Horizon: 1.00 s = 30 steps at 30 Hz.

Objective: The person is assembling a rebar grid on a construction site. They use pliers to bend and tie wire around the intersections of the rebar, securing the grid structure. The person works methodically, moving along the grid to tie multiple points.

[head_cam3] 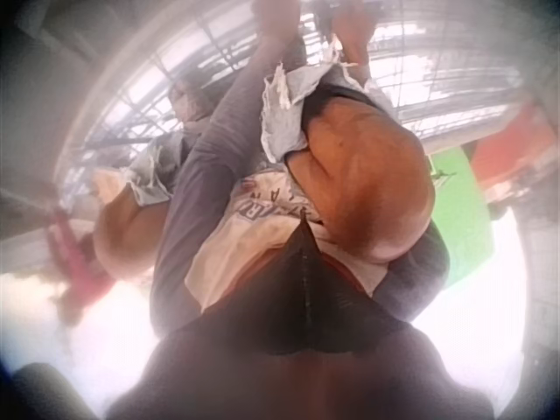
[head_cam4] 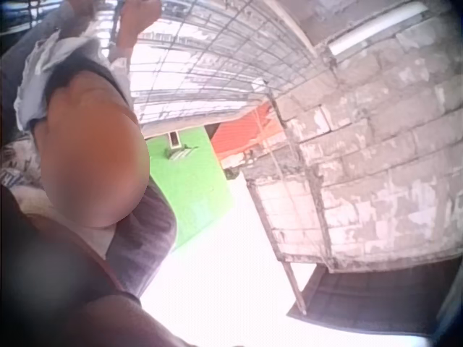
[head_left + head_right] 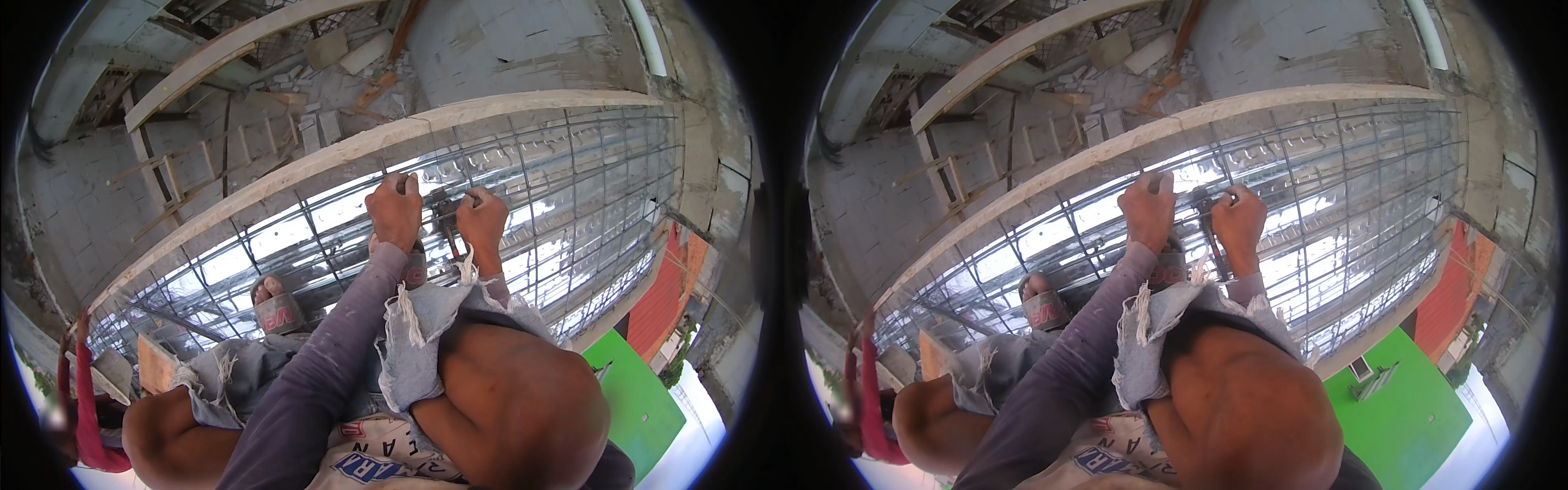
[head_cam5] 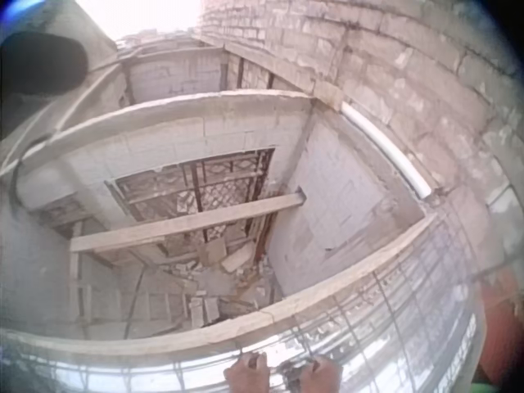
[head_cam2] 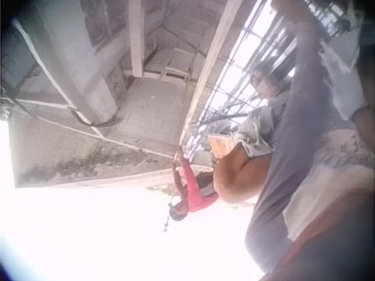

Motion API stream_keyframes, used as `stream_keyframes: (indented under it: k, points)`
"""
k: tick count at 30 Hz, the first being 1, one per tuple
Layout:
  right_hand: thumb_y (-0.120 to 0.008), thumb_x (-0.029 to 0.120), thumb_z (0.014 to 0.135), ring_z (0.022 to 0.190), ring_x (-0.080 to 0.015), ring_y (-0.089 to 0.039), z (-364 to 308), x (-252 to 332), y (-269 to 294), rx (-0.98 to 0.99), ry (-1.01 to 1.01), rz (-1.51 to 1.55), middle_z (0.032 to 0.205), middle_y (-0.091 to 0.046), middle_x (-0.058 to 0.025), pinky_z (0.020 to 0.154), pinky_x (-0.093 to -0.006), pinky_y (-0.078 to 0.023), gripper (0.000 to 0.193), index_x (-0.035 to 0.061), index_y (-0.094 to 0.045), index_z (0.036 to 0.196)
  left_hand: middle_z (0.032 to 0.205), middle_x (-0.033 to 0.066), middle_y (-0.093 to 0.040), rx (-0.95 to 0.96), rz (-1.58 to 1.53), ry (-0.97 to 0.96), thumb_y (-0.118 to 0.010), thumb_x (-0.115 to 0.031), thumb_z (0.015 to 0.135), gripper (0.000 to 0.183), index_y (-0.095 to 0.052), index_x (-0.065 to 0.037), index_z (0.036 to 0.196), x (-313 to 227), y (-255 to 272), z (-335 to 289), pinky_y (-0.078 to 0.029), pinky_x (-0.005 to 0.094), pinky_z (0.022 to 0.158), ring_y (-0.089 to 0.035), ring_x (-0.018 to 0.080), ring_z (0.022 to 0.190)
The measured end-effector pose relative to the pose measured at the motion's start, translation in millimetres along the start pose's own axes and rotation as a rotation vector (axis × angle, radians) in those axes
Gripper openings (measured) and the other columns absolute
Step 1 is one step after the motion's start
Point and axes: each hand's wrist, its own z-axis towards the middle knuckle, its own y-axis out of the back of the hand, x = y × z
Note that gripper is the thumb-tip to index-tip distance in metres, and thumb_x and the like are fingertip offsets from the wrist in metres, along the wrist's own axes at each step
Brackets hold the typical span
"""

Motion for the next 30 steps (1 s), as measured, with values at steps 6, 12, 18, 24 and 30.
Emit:
stream_keyframes:
  k: [6, 12, 18, 24, 30]
  points:
    - [-0.069, 0.015, 0.085, 0.068, -0.0404, -0.075, -14, -2, 0, -0.195, -0.008, -0.048, 0.073, -0.074, -0.0232, 0.068, -0.0475, -0.058, 0.026, -0.0048, -0.074, 0.101, 0.077, 0.0220, -0.075, 0.171, 0.372, -0.048, -0.077, -0.034, 0.093, 0.037, -0.078, 0.001, 0.079, -9, -15, 14, -0.057, 0.0512, 0.079, -0.073, 0.0454, 0.079]
    - [-0.069, 0.015, 0.086, 0.062, -0.0378, -0.072, -21, -11, 4, -0.292, -0.036, 0.080, 0.067, -0.071, -0.0209, 0.064, -0.0464, -0.055, 0.025, -0.0055, -0.073, 0.099, 0.086, 0.0238, -0.078, 0.468, 0.344, -0.156, -0.077, -0.037, 0.092, 0.037, -0.083, -0.001, 0.098, -54, 32, 24, -0.060, 0.0495, 0.085, -0.078, 0.0418, 0.089]
    - [-0.070, 0.018, 0.083, 0.072, -0.0395, -0.075, -1, -11, 8, -0.197, -0.068, 0.050, 0.075, -0.073, -0.0254, 0.071, -0.0444, -0.056, 0.025, -0.0041, -0.075, 0.095, 0.096, 0.0176, -0.081, 0.087, 0.576, -0.501, -0.073, -0.062, 0.093, 0.059, -0.083, -0.007, 0.113, -71, 87, 85, -0.058, 0.0488, 0.088, -0.079, 0.0335, 0.093]
    - [-0.082, 0.020, 0.084, 0.071, -0.0254, -0.072, 21, -17, 22, 0.071, -0.130, 0.078, 0.079, -0.075, -0.0172, 0.068, -0.0378, -0.054, 0.030, -0.0060, -0.077, 0.098, 0.098, 0.0172, -0.080, 0.361, 0.850, -0.481, -0.057, -0.082, 0.095, 0.082, -0.082, -0.006, 0.113, -51, 98, 96, -0.058, 0.0463, 0.089, -0.079, 0.0305, 0.093]
    - [-0.081, 0.028, 0.097, 0.065, -0.0087, -0.057, 23, -30, 52, 0.174, -0.074, 0.347, 0.073, -0.070, -0.0058, 0.059, -0.0299, -0.043, 0.037, -0.0084, -0.076, 0.103, 0.105, 0.0167, -0.082, 0.445, 0.717, -0.484, -0.064, -0.072, 0.096, 0.074, -0.081, -0.004, 0.119, -47, 96, 104, -0.060, 0.0487, 0.091, -0.079, 0.0339, 0.097]
